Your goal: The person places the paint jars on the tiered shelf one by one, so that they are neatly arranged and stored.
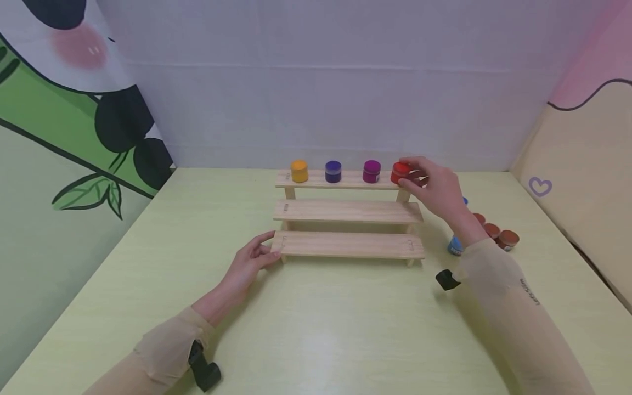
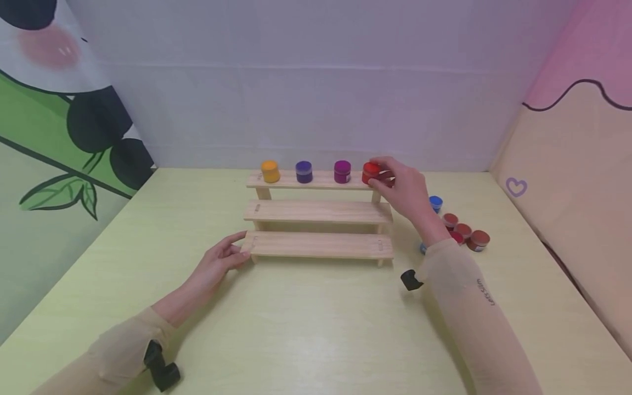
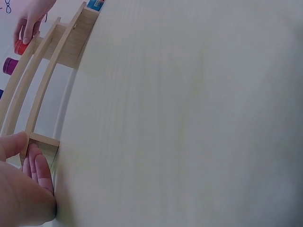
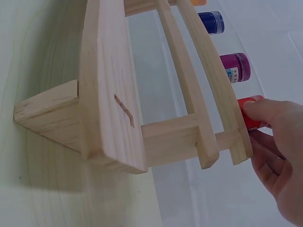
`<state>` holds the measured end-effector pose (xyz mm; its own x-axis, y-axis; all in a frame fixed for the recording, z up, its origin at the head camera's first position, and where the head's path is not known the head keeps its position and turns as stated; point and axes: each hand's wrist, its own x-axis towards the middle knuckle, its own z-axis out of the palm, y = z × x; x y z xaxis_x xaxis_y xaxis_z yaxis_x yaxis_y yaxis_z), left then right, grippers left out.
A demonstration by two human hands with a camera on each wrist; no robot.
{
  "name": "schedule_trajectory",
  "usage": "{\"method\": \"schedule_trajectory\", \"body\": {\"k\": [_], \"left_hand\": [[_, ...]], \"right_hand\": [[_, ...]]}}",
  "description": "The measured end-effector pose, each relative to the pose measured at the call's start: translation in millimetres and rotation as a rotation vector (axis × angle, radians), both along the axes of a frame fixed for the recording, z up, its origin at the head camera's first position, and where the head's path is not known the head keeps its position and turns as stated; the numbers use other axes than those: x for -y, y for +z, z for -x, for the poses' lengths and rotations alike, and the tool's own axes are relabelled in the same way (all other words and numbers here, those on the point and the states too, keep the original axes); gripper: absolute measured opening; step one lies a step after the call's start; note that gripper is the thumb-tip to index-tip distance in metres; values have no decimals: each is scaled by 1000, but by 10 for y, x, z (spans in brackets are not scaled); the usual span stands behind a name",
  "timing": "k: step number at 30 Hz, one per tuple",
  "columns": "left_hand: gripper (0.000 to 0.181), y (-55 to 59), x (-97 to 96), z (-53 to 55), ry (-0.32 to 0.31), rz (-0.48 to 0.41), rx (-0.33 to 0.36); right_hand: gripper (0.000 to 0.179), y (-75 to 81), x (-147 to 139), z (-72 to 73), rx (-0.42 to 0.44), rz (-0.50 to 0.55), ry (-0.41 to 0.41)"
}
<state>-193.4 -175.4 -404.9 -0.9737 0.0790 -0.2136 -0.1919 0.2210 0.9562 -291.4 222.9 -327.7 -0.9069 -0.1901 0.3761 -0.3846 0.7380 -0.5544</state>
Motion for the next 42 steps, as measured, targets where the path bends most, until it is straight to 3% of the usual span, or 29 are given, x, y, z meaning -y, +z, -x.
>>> {"method": "schedule_trajectory", "body": {"k": [8,15,29,42], "left_hand": [[60,-12,-6,7,4,-1,2],[59,-9,0,-10,-7,17,-6],[59,-55,0,16,-3,9,1],[59,-82,7,31,4,-7,8]], "right_hand": [[62,-30,-39,18,-1,58,69],[71,-11,-77,-27,7,105,66],[69,85,-204,-196,-50,43,32],[68,35,-302,-299,-62,24,1]]}}
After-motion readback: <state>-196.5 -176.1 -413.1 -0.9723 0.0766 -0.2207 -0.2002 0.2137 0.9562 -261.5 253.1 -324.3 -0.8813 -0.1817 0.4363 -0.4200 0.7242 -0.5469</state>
